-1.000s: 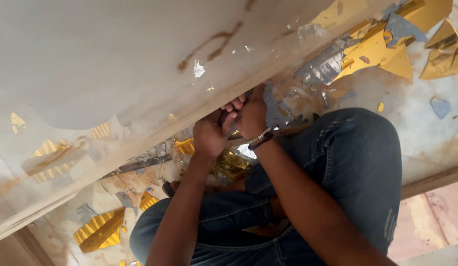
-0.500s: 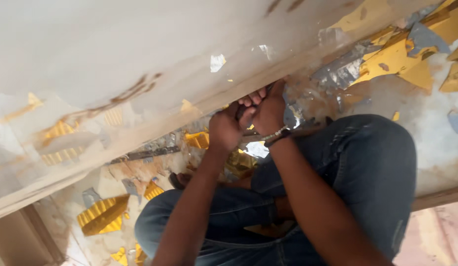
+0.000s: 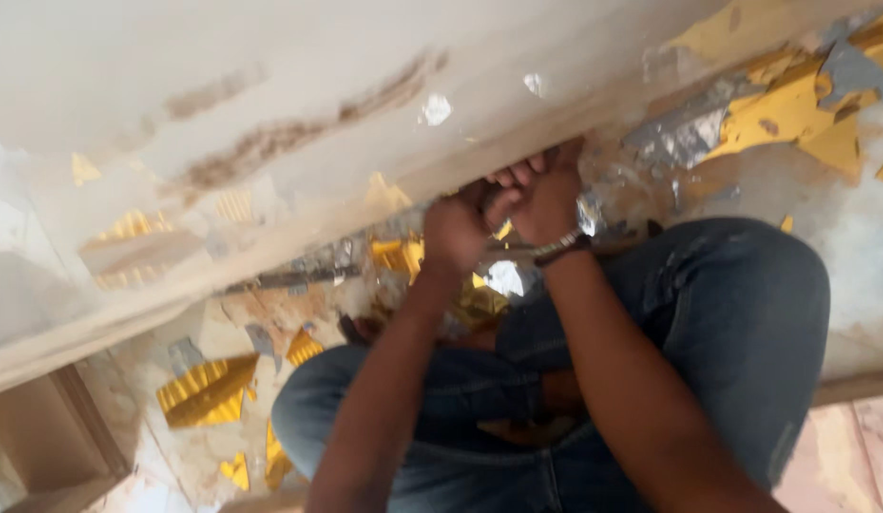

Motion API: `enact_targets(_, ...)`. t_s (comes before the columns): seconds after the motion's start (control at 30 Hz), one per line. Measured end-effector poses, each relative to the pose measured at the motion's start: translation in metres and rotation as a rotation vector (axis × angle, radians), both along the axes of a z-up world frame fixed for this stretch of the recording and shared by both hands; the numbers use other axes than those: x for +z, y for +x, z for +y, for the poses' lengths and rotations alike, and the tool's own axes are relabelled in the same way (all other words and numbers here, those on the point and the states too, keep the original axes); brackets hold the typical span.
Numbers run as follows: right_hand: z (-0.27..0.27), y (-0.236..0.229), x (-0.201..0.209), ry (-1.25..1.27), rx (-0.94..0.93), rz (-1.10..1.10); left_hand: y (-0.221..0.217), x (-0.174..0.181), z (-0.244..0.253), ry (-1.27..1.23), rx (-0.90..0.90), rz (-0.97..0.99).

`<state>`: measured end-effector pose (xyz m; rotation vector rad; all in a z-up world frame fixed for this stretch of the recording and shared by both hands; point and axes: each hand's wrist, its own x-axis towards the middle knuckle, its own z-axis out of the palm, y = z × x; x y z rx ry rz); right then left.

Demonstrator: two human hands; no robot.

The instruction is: The person scrapes gold-colored decorative material from a marble-patterned surface using a small metal scraper.

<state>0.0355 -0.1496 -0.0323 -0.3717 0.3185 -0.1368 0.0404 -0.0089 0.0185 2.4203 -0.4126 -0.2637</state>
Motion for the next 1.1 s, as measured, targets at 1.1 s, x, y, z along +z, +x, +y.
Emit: enact_targets(1.1,0.013,-0.009,-0.003,0.243,0.083,0.184,-0.015,0.015,0.009,-0.083,0.039,-0.093)
